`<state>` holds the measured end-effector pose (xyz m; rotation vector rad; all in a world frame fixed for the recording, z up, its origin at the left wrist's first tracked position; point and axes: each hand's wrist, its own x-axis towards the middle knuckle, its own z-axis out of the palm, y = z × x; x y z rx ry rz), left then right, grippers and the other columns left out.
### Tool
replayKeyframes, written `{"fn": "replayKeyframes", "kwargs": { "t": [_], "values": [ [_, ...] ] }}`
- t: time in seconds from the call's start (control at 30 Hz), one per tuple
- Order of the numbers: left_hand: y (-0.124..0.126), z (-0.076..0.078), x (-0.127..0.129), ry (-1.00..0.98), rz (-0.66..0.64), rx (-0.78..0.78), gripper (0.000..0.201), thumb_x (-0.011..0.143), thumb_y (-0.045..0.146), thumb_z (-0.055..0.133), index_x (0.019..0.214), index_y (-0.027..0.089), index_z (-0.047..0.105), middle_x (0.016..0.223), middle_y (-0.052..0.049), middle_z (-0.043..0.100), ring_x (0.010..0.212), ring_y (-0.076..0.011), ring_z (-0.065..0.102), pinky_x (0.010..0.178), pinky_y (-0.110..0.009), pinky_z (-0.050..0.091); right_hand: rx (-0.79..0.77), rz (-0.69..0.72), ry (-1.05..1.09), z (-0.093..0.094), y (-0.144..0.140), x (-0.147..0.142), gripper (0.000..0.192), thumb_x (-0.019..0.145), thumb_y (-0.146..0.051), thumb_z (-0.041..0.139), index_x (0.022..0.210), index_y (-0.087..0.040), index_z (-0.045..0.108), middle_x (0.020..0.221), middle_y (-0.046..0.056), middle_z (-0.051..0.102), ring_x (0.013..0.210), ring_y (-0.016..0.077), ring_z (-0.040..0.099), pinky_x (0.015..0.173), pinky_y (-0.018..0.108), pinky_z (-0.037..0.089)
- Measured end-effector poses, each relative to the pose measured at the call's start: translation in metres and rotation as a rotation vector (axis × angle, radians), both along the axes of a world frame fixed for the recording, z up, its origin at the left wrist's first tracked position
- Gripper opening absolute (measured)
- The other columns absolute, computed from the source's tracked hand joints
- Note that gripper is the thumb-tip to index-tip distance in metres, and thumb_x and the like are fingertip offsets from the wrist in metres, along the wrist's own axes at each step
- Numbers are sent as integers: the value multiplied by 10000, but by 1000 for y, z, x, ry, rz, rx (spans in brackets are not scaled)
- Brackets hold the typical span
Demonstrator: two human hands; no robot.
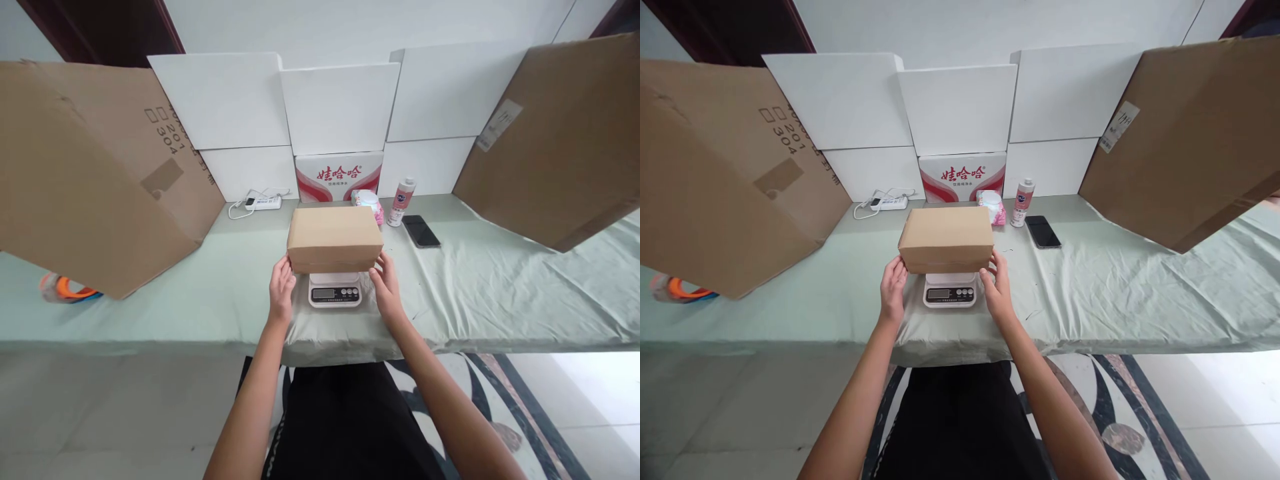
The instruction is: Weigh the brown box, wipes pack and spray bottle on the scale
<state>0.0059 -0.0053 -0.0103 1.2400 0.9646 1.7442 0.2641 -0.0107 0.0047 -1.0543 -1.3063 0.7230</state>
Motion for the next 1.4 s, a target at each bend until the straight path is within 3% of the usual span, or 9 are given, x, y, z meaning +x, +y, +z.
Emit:
{"fn": "replayKeyframes", "kwargs": {
  "t": [0.47,0.63,0.73,0.87,1.0,1.1,1.17,1.3,1.4],
  "values": [
    [-2,1,0,35,22,30,657,928,545,696,1510,266,572,1669,-134,508,1602,-336,400,1335,-504,336,4,-24,18,6,-5,7,575,1000,-551,588,1530,-354,486,1630,104,479,1457,327,531,1175,594,497],
    [-3,2,1,73,-13,-4,756,944,573,660,1611,261,489,1715,-102,445,1636,-332,321,1346,-469,317,-22,2,6,8,0,9,736,989,-584,601,1650,-399,336,1674,88,453,1459,339,541,1180,607,492],
    [7,11,-3,121,-54,-4,762,960,584,627,1615,220,491,1699,-94,465,1625,-338,346,1344,-473,322,-9,62,-26,23,21,7,851,970,-594,634,1697,-412,229,1686,63,454,1403,322,587,1174,565,508],
    [62,46,-12,167,-98,42,699,988,563,598,1600,236,516,1710,-33,450,1636,-315,328,1350,-438,302,99,94,-53,52,87,-3,919,942,-615,643,1709,-366,202,1705,86,427,1411,326,590,1152,519,529],
    [152,66,-17,147,-77,1,679,959,547,644,1560,241,566,1696,-31,478,1653,-300,293,1363,-449,232,143,25,-134,55,175,-24,889,918,-603,620,1676,-301,266,1750,76,334,1596,299,363,1274,517,396],
    [206,53,-16,75,-39,-111,744,939,560,647,1584,210,527,1704,-89,463,1647,-284,308,1363,-452,204,124,-25,-144,37,222,-39,830,888,-522,605,1614,-211,347,1689,126,415,1579,293,367,1327,517,292],
    [226,36,-15,39,-37,-184,773,941,585,628,1604,211,496,1708,-96,453,1636,-279,335,1359,-452,214,108,-39,-132,24,239,-43,791,855,-455,596,1566,-173,395,1643,152,465,1551,297,398,1332,511,271],
    [242,5,-14,30,-15,-210,780,934,626,626,1603,248,495,1701,-74,465,1638,-269,335,1359,-465,221,83,-8,-151,7,248,-41,762,811,-362,571,1535,-171,428,1619,148,498,1534,298,428,1327,506,280],
    [247,-6,-14,49,16,-213,787,942,628,615,1617,249,471,1710,-78,451,1650,-265,307,1360,-472,218,18,49,-187,9,249,-40,786,830,-360,569,1579,-194,397,1666,120,460,1569,287,402,1335,501,278]
  ]
}}
